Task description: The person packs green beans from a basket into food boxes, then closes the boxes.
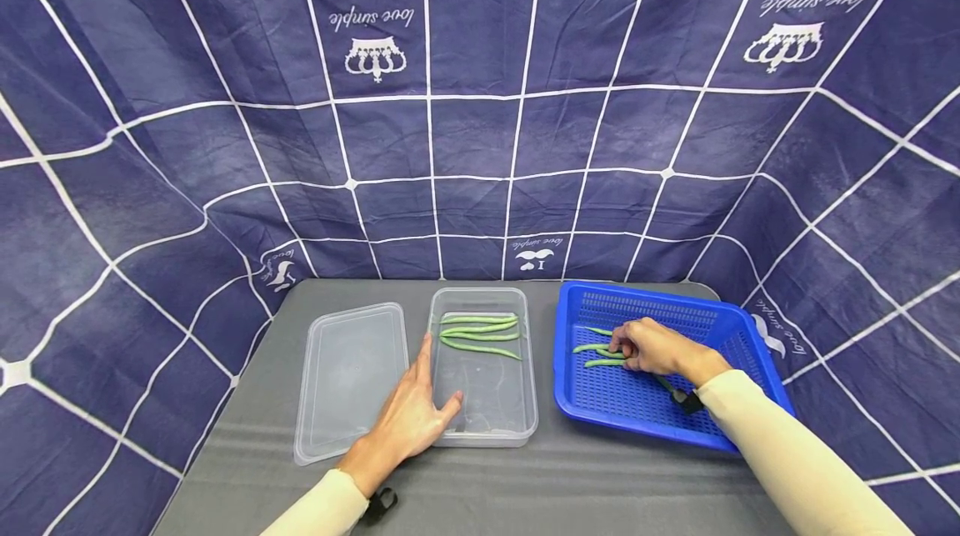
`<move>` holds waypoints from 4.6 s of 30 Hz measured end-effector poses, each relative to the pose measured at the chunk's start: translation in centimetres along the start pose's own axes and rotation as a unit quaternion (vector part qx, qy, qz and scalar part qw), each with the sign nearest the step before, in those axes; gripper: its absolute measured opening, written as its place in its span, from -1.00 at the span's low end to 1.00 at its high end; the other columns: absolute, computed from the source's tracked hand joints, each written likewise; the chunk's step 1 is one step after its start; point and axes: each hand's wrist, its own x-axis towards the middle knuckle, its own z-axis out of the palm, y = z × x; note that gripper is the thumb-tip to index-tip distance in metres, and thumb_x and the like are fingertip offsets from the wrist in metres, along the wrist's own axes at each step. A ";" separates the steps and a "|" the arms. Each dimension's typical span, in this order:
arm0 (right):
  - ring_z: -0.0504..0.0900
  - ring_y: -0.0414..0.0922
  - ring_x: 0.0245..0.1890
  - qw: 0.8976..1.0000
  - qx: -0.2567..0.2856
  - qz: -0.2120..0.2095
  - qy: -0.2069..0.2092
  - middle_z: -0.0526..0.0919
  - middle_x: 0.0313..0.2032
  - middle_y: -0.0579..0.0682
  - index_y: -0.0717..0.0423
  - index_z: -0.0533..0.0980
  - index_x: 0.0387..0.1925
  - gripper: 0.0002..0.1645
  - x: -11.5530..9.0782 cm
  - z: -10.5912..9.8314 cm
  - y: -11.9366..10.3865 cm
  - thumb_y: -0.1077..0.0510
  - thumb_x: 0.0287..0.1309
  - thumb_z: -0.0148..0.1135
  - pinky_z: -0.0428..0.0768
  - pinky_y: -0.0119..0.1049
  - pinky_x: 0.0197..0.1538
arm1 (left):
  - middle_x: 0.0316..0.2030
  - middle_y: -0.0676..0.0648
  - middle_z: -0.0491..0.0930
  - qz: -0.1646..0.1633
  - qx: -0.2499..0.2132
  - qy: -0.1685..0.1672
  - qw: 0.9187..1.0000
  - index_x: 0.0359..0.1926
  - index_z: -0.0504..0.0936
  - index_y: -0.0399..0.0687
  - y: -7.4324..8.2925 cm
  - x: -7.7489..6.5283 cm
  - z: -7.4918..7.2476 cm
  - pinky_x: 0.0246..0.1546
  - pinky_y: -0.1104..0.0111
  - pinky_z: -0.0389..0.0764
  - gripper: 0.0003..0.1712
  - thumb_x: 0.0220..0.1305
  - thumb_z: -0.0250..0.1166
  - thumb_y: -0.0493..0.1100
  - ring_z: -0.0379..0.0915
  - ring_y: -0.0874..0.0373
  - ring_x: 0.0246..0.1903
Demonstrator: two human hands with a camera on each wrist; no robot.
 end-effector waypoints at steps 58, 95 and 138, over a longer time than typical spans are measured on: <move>0.64 -0.43 -0.30 0.997 0.000 0.014 0.072 0.74 -0.35 -0.32 -0.13 0.74 -0.28 -0.72 -0.5 -2.9 -4.0 0.33 0.23 0.62 0.73 -0.35 -0.14 | 0.69 -0.41 0.38 -0.005 -0.016 -0.016 1.000 0.93 -0.14 -0.17 0.0 -0.2 0.1 0.47 -0.23 0.69 0.33 0.51 0.48 0.17 0.61 -0.43 0.51; 0.74 -0.46 -0.29 0.994 0.022 -0.062 0.085 0.87 -0.32 -0.29 -0.05 0.72 -0.05 -0.81 3.6 -4.6 -12.5 0.25 0.43 0.53 0.79 -0.29 -0.15 | 0.70 -0.40 0.38 -0.004 -0.025 -0.020 0.999 0.93 -0.12 -0.16 0.1 -0.3 -0.2 0.48 -0.26 0.67 0.32 0.51 0.48 0.19 0.55 -0.44 0.57; 0.71 -0.36 -0.31 0.996 0.051 -0.014 0.069 0.84 -0.26 -0.27 -0.15 0.83 -0.10 -0.79 14.3 1.6 -19.5 0.00 0.34 0.76 0.78 -0.19 -0.17 | 0.79 -0.33 0.26 -0.031 -0.033 -0.038 0.998 0.95 -0.22 -0.05 -0.1 -0.1 0.2 0.41 -0.27 0.72 0.35 0.54 0.47 0.17 0.62 -0.44 0.49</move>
